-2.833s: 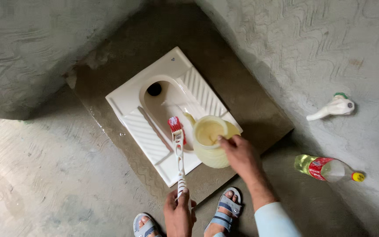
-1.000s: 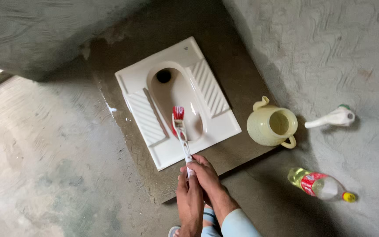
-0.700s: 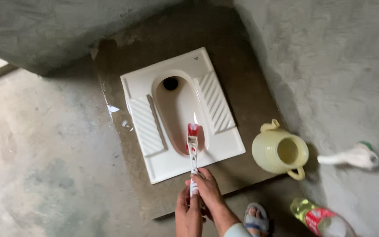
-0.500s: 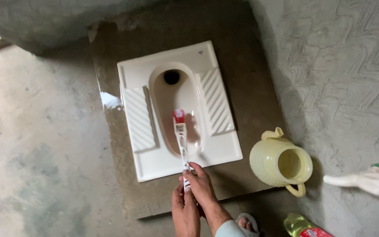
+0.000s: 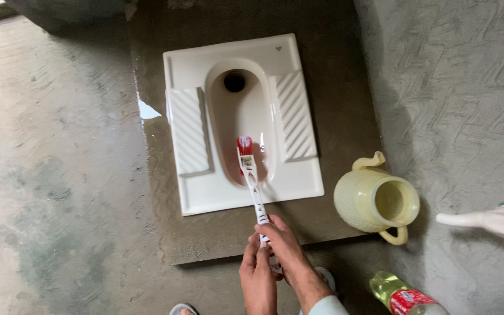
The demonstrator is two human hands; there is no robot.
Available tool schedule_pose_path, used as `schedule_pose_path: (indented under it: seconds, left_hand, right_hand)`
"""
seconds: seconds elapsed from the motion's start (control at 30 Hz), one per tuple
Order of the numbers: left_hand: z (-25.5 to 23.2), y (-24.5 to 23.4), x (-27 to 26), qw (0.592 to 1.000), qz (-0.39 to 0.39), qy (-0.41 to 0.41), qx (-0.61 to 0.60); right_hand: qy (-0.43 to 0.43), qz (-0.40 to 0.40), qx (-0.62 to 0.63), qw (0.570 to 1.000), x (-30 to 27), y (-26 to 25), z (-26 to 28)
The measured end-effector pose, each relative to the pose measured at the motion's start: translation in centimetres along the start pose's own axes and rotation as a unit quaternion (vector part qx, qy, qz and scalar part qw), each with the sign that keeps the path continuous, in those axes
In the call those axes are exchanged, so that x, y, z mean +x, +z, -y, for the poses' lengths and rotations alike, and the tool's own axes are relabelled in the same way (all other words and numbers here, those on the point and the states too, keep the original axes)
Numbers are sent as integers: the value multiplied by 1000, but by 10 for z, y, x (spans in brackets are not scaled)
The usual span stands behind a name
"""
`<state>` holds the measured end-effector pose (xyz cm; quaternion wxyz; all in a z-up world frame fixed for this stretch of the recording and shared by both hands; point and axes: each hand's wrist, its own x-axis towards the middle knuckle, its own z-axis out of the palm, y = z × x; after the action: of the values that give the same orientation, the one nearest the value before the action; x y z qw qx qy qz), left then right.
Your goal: The person scrubs a white squat toilet using a red-bristled toilet brush. They apply a cleaning liquid from a bottle onto the brush and continue scrubbing the bowl. The person then pours water from a yellow pitcher into the toilet to rinse the surface.
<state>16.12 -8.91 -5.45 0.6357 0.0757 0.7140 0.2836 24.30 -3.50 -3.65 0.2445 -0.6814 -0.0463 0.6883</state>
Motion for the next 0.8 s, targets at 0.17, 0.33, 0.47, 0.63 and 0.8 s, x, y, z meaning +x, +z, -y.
schedule_pose_path:
  seconds: [0.17,0.33,0.47,0.63,0.8]
  left_hand:
    - [-5,-28,5,956,-26,143,255]
    - [-37,-28,8,958,34,148,244]
    - [-68,-8,31,962,57,183,192]
    - [-99,33,46,955,43,256,142]
    - [-102,54,56,945,44,306,107]
  right_hand:
    - [-58,10,43,997,11,11,-22]
    - [-58,-23,-18,998,36,15,-19]
    - [-154,-3,43,987,91,31,11]
    - [-109,27,78,991,92,27,61]
    - [-216,82,95,968,88,18,87]
